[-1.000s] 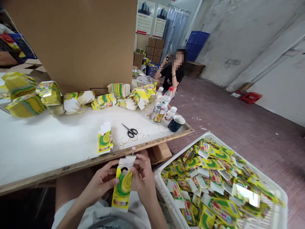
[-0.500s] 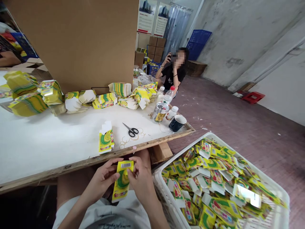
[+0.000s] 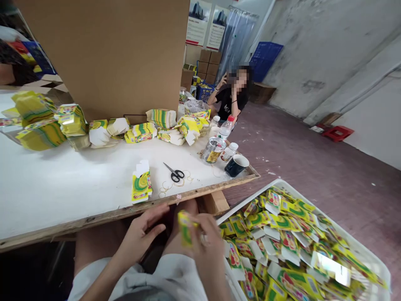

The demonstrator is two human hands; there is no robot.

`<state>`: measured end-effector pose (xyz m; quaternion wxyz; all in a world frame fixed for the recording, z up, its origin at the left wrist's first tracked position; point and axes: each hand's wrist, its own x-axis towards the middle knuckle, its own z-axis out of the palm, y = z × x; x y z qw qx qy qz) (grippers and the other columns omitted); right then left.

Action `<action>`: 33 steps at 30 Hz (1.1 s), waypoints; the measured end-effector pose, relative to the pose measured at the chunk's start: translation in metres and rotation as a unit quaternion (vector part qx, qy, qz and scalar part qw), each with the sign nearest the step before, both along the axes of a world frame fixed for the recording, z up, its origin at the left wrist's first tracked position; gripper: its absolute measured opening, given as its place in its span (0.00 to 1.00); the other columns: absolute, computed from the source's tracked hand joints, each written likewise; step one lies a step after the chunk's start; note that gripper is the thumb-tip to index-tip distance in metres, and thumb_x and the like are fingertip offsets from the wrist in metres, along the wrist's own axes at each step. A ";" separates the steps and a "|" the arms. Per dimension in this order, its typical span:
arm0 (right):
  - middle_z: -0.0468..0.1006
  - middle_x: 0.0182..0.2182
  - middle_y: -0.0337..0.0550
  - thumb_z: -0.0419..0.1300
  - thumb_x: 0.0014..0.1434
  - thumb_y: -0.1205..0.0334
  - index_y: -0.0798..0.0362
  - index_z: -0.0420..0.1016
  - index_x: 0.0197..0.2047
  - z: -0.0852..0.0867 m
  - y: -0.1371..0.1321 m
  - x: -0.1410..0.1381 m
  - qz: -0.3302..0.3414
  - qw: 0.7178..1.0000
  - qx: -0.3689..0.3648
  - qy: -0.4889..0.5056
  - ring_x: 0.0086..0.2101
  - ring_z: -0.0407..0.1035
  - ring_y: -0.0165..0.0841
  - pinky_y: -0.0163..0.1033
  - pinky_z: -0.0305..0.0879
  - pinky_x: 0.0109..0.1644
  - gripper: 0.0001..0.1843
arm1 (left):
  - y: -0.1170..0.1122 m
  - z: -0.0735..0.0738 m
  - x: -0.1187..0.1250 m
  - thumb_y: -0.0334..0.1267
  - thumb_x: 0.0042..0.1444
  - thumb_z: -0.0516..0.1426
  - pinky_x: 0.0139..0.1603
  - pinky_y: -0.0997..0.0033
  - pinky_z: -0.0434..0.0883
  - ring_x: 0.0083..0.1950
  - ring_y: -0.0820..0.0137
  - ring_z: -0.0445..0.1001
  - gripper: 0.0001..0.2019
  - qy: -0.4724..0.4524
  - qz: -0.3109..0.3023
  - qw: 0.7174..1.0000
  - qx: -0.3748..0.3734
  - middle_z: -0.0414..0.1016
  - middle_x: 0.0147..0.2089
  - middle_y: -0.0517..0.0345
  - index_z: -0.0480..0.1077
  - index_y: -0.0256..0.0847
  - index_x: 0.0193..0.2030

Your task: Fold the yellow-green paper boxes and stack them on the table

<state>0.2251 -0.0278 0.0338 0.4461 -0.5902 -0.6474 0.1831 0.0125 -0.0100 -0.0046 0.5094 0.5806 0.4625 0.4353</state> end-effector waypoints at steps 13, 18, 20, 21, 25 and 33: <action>0.80 0.30 0.45 0.58 0.60 0.44 0.52 0.80 0.37 -0.034 0.001 -0.040 0.020 0.984 -0.142 0.110 0.30 0.73 0.38 0.38 0.69 0.33 0.19 | 0.010 -0.061 -0.047 0.32 0.65 0.50 0.64 0.49 0.69 0.59 0.60 0.75 0.16 0.324 0.173 0.904 0.219 0.79 0.55 0.52 0.76 0.45 0.52; 0.81 0.35 0.46 0.55 0.64 0.47 0.51 0.79 0.39 -0.039 0.025 -0.081 0.051 0.981 -0.145 0.116 0.36 0.74 0.40 0.42 0.68 0.42 0.18 | 0.013 -0.047 -0.045 0.37 0.62 0.55 0.64 0.46 0.67 0.62 0.54 0.71 0.17 0.274 0.226 0.916 0.186 0.74 0.60 0.45 0.72 0.44 0.57; 0.81 0.40 0.48 0.56 0.64 0.50 0.50 0.79 0.40 -0.039 0.043 -0.091 0.023 0.994 -0.090 0.063 0.43 0.72 0.44 0.48 0.64 0.51 0.15 | 0.018 -0.046 -0.044 0.37 0.61 0.56 0.66 0.42 0.62 0.64 0.53 0.69 0.18 0.267 0.222 0.920 0.183 0.73 0.61 0.44 0.71 0.43 0.58; 0.80 0.43 0.50 0.57 0.63 0.51 0.50 0.79 0.41 -0.040 0.053 -0.097 0.009 0.997 -0.067 0.043 0.47 0.70 0.46 0.51 0.60 0.54 0.14 | 0.021 -0.047 -0.044 0.35 0.61 0.55 0.68 0.41 0.59 0.65 0.53 0.69 0.18 0.265 0.211 0.923 0.185 0.73 0.61 0.45 0.71 0.42 0.58; 0.79 0.43 0.54 0.66 0.54 0.50 0.51 0.79 0.34 -0.052 0.090 -0.115 -0.009 0.997 -0.059 0.045 0.50 0.65 0.53 0.58 0.54 0.56 0.13 | 0.022 -0.049 -0.043 0.33 0.61 0.55 0.72 0.41 0.49 0.65 0.57 0.68 0.18 0.240 0.164 0.940 0.176 0.73 0.62 0.49 0.71 0.45 0.58; 0.81 0.33 0.48 0.55 0.61 0.41 0.54 0.74 0.38 -0.053 0.065 -0.101 0.057 0.971 -0.114 0.202 0.33 0.74 0.39 0.44 0.71 0.40 0.23 | 0.013 -0.025 -0.042 0.47 0.55 0.63 0.66 0.51 0.64 0.66 0.52 0.67 0.22 -0.087 0.259 0.962 -0.003 0.75 0.60 0.45 0.74 0.43 0.55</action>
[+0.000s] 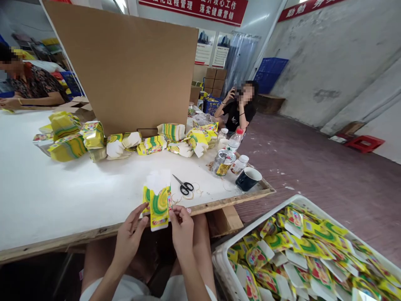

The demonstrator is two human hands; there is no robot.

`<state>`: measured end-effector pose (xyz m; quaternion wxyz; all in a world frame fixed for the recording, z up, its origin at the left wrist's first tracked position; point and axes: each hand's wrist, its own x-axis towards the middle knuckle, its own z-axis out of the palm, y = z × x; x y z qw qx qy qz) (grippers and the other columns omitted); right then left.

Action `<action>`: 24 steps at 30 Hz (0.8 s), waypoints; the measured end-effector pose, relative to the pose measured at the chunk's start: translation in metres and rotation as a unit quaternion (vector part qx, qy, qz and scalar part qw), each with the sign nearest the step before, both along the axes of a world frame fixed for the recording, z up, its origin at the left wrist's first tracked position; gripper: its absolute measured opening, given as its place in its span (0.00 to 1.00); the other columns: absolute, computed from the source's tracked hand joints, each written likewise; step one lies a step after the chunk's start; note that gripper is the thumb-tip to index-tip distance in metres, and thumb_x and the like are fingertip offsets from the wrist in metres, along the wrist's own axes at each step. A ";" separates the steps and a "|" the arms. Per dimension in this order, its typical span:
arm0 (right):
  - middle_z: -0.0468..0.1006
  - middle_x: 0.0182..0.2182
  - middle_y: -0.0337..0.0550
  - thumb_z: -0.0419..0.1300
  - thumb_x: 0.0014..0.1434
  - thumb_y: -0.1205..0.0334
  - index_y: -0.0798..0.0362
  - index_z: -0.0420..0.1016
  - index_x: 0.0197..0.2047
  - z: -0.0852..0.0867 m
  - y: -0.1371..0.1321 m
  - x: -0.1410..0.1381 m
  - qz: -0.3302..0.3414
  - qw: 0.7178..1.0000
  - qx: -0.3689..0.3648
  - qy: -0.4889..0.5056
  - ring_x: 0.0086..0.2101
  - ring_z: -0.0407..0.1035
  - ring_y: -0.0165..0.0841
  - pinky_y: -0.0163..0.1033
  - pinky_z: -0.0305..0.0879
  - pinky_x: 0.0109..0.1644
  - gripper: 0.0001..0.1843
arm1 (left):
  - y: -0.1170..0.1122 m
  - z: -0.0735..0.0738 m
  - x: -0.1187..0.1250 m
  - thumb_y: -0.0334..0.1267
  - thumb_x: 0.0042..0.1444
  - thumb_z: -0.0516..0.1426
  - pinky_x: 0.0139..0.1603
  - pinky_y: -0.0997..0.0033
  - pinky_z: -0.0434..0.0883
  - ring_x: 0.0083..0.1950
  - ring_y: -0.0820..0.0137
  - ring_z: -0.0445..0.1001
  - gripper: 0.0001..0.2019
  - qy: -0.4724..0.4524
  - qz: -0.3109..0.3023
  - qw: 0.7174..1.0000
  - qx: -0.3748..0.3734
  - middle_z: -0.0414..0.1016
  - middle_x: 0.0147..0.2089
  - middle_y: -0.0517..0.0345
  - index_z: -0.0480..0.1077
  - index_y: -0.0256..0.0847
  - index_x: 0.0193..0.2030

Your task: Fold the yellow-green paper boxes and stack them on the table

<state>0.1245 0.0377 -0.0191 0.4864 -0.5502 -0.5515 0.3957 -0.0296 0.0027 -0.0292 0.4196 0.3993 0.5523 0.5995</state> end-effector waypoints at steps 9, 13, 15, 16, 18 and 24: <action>0.82 0.36 0.47 0.69 0.52 0.48 0.53 0.78 0.39 0.008 -0.042 0.009 0.078 0.954 -0.132 0.257 0.38 0.76 0.40 0.46 0.70 0.47 0.18 | -0.003 0.018 0.014 0.50 0.47 0.68 0.54 0.58 0.74 0.50 0.54 0.80 0.17 -0.373 -0.212 0.901 -0.069 0.84 0.44 0.48 0.80 0.40 0.39; 0.81 0.33 0.45 0.70 0.50 0.47 0.54 0.78 0.35 0.010 -0.044 0.006 0.072 0.968 -0.132 0.202 0.34 0.74 0.38 0.42 0.71 0.41 0.18 | -0.006 0.019 0.022 0.48 0.47 0.69 0.50 0.60 0.76 0.46 0.56 0.81 0.18 -0.348 -0.208 0.912 -0.067 0.84 0.41 0.47 0.80 0.39 0.41; 0.79 0.28 0.43 0.69 0.50 0.45 0.53 0.76 0.31 0.013 -0.045 0.005 0.064 0.974 -0.133 0.172 0.30 0.72 0.37 0.39 0.70 0.35 0.19 | -0.006 0.019 0.026 0.50 0.46 0.69 0.47 0.61 0.76 0.43 0.57 0.81 0.20 -0.330 -0.177 0.925 -0.067 0.84 0.39 0.48 0.79 0.38 0.41; 0.78 0.26 0.41 0.69 0.50 0.44 0.53 0.74 0.30 0.014 -0.046 0.004 0.055 0.977 -0.131 0.160 0.28 0.70 0.36 0.38 0.69 0.32 0.19 | -0.006 0.019 0.028 0.50 0.45 0.69 0.46 0.62 0.76 0.42 0.58 0.81 0.21 -0.320 -0.164 0.931 -0.068 0.84 0.39 0.49 0.79 0.38 0.42; 0.75 0.24 0.39 0.66 0.52 0.43 0.52 0.72 0.28 0.019 -0.048 0.005 0.031 0.983 -0.127 0.131 0.26 0.69 0.35 0.36 0.67 0.29 0.20 | -0.006 0.020 0.030 0.50 0.46 0.68 0.46 0.64 0.76 0.42 0.59 0.81 0.21 -0.294 -0.153 0.941 -0.071 0.84 0.40 0.50 0.79 0.38 0.43; 0.73 0.24 0.39 0.62 0.57 0.45 0.51 0.71 0.29 0.026 -0.050 0.014 0.026 0.997 -0.076 0.008 0.26 0.66 0.34 0.35 0.64 0.30 0.18 | -0.003 0.018 0.029 0.47 0.47 0.68 0.48 0.66 0.75 0.46 0.60 0.80 0.19 -0.207 -0.079 0.974 -0.051 0.83 0.45 0.50 0.78 0.39 0.44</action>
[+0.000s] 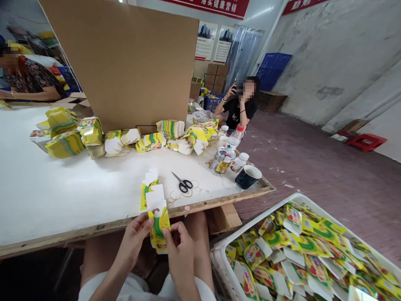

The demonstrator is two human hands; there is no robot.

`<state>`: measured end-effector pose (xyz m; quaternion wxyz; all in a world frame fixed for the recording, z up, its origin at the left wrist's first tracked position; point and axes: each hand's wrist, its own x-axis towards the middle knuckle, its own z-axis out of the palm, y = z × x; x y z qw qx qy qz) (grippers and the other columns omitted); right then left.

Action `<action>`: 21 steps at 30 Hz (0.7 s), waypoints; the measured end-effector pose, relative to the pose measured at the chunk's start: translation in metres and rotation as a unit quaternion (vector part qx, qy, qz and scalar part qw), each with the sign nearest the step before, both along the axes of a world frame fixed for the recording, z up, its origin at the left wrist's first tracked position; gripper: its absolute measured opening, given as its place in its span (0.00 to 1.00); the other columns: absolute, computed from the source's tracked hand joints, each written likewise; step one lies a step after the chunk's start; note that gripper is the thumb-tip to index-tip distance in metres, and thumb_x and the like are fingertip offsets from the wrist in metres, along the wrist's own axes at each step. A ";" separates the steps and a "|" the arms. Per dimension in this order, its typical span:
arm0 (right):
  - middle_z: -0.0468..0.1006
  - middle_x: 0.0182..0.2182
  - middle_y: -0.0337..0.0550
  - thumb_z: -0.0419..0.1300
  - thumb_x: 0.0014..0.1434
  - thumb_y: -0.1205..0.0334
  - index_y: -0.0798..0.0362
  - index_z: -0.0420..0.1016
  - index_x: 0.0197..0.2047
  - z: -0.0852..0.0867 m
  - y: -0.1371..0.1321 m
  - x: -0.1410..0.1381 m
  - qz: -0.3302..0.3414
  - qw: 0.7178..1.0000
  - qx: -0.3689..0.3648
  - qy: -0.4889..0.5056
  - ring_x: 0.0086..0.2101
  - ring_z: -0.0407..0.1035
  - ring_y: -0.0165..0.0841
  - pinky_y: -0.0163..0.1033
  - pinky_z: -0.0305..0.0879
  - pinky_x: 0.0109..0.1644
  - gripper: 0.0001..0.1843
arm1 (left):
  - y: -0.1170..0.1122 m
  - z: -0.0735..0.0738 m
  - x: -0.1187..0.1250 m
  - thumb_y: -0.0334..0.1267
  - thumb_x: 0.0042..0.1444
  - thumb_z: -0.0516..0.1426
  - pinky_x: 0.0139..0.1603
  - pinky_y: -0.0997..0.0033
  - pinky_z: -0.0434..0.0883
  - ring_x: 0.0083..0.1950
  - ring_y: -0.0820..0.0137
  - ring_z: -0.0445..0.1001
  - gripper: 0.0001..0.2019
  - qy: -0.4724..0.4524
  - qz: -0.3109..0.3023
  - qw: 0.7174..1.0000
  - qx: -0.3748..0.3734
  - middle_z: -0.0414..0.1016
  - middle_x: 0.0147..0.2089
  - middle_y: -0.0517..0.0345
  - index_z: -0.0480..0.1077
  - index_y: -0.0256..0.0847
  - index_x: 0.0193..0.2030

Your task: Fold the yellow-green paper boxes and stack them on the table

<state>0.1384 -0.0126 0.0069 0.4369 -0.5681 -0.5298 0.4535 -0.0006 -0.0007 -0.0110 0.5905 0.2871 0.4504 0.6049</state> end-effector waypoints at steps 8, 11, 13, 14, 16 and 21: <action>0.69 0.23 0.36 0.61 0.58 0.46 0.51 0.68 0.28 -0.013 -0.001 0.000 0.011 1.000 0.015 0.004 0.25 0.63 0.32 0.34 0.62 0.28 0.18 | -0.003 -0.001 0.004 0.46 0.50 0.66 0.41 0.67 0.76 0.42 0.61 0.81 0.18 0.033 -0.005 0.999 0.003 0.84 0.42 0.51 0.74 0.38 0.44; 0.72 0.25 0.38 0.62 0.59 0.48 0.51 0.69 0.31 -0.008 -0.001 0.001 0.025 0.999 0.003 0.027 0.26 0.67 0.33 0.34 0.64 0.29 0.16 | -0.007 0.003 0.004 0.43 0.51 0.66 0.47 0.65 0.75 0.47 0.60 0.80 0.24 0.029 -0.016 0.999 0.017 0.82 0.46 0.50 0.65 0.42 0.52; 0.76 0.30 0.41 0.62 0.59 0.49 0.51 0.71 0.39 -0.005 0.000 0.003 0.044 0.997 0.002 0.060 0.30 0.71 0.35 0.35 0.68 0.33 0.14 | -0.009 0.006 0.000 0.42 0.53 0.65 0.46 0.66 0.75 0.46 0.61 0.81 0.27 0.028 -0.039 0.999 0.023 0.82 0.46 0.51 0.58 0.45 0.56; 0.78 0.33 0.43 0.62 0.59 0.49 0.51 0.71 0.45 -0.003 0.000 0.004 0.054 0.995 0.004 0.078 0.32 0.73 0.36 0.37 0.71 0.35 0.16 | -0.010 0.007 -0.002 0.42 0.55 0.64 0.45 0.66 0.75 0.46 0.61 0.81 0.27 0.032 -0.056 0.998 0.028 0.82 0.46 0.50 0.55 0.46 0.57; 0.79 0.39 0.47 0.61 0.61 0.49 0.50 0.67 0.55 -0.001 0.001 0.006 0.070 0.993 0.015 0.092 0.36 0.75 0.38 0.39 0.73 0.40 0.23 | -0.012 0.008 -0.007 0.42 0.58 0.61 0.45 0.66 0.74 0.47 0.61 0.80 0.27 0.045 -0.092 0.994 0.038 0.81 0.47 0.49 0.51 0.47 0.58; 0.79 0.44 0.49 0.59 0.63 0.51 0.48 0.67 0.61 0.002 0.005 0.014 0.071 0.991 0.086 0.071 0.41 0.75 0.39 0.41 0.74 0.46 0.25 | -0.014 0.012 -0.015 0.42 0.61 0.58 0.49 0.60 0.74 0.54 0.57 0.77 0.28 0.036 -0.157 0.985 0.061 0.79 0.50 0.46 0.47 0.49 0.62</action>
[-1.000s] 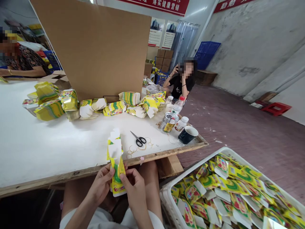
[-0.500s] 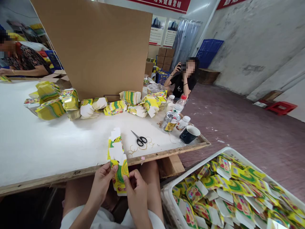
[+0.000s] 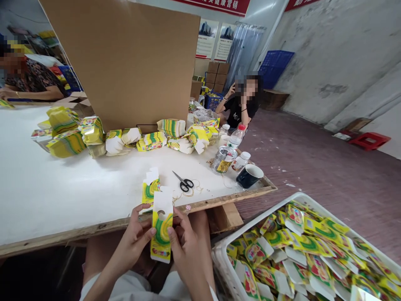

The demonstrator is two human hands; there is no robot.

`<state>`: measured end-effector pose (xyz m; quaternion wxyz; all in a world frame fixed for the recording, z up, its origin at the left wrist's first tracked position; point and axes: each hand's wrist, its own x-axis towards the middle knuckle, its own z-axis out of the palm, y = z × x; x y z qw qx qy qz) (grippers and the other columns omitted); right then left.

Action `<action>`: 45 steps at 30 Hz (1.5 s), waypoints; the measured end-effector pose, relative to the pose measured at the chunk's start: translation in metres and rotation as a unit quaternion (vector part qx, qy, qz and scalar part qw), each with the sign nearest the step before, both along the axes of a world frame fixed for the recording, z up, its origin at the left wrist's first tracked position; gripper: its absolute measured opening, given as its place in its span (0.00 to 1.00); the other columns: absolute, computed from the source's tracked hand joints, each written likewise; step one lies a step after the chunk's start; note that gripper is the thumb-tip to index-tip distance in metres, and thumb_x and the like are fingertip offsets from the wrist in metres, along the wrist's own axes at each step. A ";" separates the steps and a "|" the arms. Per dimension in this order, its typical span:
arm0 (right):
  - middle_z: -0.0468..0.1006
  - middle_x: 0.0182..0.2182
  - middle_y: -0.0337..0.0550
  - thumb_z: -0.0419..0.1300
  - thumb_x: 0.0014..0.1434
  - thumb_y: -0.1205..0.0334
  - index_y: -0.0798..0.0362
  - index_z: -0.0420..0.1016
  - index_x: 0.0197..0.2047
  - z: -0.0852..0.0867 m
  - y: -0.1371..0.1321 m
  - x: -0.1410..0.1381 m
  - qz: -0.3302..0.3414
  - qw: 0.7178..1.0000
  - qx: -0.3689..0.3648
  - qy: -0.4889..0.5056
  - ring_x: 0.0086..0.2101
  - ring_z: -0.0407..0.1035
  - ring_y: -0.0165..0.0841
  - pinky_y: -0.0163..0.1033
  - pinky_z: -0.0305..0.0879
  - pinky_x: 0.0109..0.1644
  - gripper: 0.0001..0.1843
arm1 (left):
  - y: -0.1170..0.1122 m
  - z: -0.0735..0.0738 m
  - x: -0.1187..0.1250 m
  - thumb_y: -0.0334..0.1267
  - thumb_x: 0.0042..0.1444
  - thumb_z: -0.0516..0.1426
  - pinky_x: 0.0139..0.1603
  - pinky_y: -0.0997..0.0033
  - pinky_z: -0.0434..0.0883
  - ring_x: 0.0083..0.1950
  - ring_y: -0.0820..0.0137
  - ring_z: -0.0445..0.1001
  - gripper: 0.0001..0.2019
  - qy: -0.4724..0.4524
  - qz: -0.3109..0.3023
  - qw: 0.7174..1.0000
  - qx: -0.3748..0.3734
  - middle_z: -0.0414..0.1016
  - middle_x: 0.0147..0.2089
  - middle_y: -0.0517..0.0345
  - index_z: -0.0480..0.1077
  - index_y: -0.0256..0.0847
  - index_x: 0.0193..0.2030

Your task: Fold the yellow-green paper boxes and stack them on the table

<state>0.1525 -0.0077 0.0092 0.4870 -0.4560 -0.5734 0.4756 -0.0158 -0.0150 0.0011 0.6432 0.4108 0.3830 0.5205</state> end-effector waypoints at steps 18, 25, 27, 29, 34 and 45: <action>0.76 0.42 0.45 0.56 0.67 0.55 0.48 0.75 0.48 0.006 0.008 0.015 0.008 0.995 0.067 -0.066 0.42 0.72 0.36 0.37 0.67 0.46 0.11 | -0.012 0.009 0.003 0.38 0.58 0.62 0.46 0.66 0.73 0.44 0.64 0.79 0.28 -0.051 -0.087 0.995 0.000 0.80 0.44 0.52 0.54 0.50 0.61; 0.77 0.43 0.47 0.57 0.65 0.50 0.47 0.81 0.46 0.016 0.010 0.022 0.016 0.995 0.079 -0.056 0.46 0.71 0.40 0.42 0.68 0.52 0.15 | -0.007 0.009 0.003 0.40 0.58 0.62 0.47 0.65 0.75 0.53 0.56 0.78 0.22 0.066 -0.032 0.997 0.023 0.80 0.51 0.45 0.67 0.45 0.59; 0.78 0.35 0.45 0.60 0.62 0.49 0.49 0.80 0.48 0.019 0.011 0.022 0.025 0.997 0.025 -0.069 0.37 0.73 0.38 0.39 0.70 0.42 0.17 | -0.006 0.008 0.005 0.40 0.58 0.61 0.50 0.64 0.75 0.55 0.56 0.76 0.21 0.094 -0.013 0.995 0.033 0.80 0.52 0.46 0.69 0.45 0.58; 0.75 0.27 0.39 0.62 0.59 0.50 0.50 0.77 0.52 0.017 0.012 0.021 0.036 0.994 -0.026 -0.101 0.27 0.70 0.33 0.35 0.67 0.31 0.21 | -0.007 0.008 0.008 0.40 0.59 0.60 0.55 0.64 0.73 0.57 0.57 0.75 0.20 0.106 -0.012 0.993 0.040 0.78 0.55 0.46 0.70 0.45 0.59; 0.72 0.23 0.35 0.62 0.59 0.50 0.50 0.76 0.51 0.006 0.015 0.018 0.003 0.986 0.003 -0.168 0.23 0.66 0.31 0.32 0.63 0.27 0.19 | -0.009 0.009 0.008 0.41 0.61 0.58 0.52 0.64 0.73 0.52 0.59 0.78 0.25 0.078 -0.048 0.996 0.023 0.80 0.52 0.44 0.63 0.42 0.64; 0.83 0.40 0.47 0.63 0.58 0.50 0.48 0.81 0.45 0.015 0.006 0.023 -0.072 0.986 0.063 -0.135 0.39 0.76 0.40 0.38 0.72 0.41 0.16 | -0.003 0.018 0.027 0.37 0.56 0.61 0.44 0.63 0.76 0.43 0.60 0.81 0.24 0.040 -0.056 0.998 0.002 0.82 0.45 0.47 0.67 0.41 0.60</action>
